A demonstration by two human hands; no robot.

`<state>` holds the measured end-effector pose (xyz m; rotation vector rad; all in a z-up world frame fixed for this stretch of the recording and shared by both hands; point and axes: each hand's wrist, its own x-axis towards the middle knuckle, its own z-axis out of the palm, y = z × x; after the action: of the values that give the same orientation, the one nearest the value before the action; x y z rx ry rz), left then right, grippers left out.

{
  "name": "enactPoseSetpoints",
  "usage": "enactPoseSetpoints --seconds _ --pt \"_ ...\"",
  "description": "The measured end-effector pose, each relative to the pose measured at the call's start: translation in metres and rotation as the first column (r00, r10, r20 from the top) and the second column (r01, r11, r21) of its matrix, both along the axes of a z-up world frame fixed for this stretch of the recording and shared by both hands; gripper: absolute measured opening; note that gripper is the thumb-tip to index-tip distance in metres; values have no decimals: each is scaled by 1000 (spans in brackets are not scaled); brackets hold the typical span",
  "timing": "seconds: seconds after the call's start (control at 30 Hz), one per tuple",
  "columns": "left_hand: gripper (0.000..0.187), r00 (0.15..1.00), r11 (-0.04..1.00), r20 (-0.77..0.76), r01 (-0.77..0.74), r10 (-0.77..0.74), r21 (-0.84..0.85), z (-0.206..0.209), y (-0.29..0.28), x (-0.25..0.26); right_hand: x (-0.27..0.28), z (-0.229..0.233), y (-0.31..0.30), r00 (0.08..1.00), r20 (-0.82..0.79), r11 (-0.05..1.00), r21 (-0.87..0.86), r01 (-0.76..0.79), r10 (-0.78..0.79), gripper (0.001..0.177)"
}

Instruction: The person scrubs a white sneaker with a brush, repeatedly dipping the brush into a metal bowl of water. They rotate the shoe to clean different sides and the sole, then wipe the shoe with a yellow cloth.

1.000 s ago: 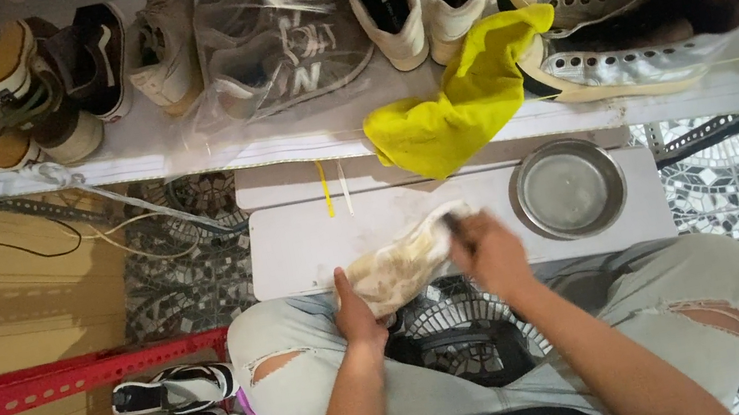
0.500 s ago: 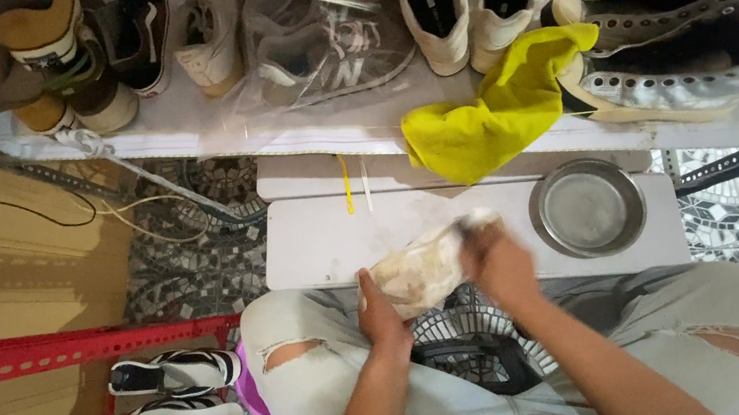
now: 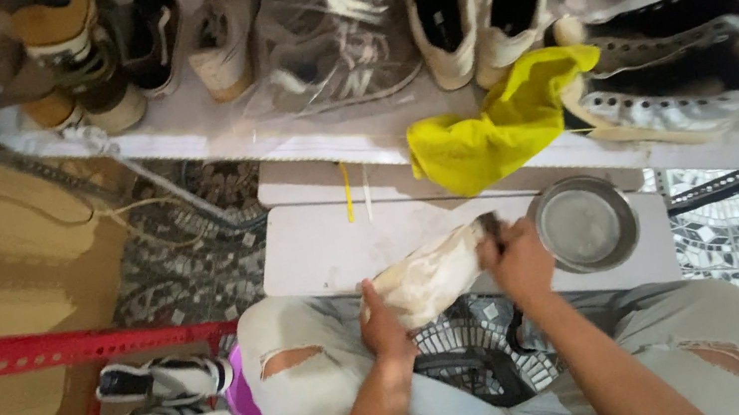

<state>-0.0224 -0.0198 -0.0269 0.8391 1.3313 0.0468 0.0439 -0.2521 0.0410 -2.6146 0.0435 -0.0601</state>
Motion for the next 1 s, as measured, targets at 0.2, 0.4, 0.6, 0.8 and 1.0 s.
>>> enactPoseSetpoints --seconds 0.2,0.4,0.6,0.8,1.0 --pt "99 1000 1000 -18 -12 11 -4 81 -20 3 15 -9 -17 998 -53 997 -79 -20 16 43" --pt "96 999 999 -12 -32 31 -22 98 -24 14 6 9 3 971 -107 976 52 -210 215 34" --pt "47 982 975 -6 -190 191 -118 77 -16 -3 -5 -27 -9 889 -19 889 -14 -457 457 37" --pt "57 979 971 -16 -203 202 -126 82 -15 -2 18 -33 -41 945 -3 928 -186 -323 328 42" --pt "60 997 995 -68 -36 42 89 56 -16 -11 0 -29 -53 996 -20 976 -197 -88 86 45"
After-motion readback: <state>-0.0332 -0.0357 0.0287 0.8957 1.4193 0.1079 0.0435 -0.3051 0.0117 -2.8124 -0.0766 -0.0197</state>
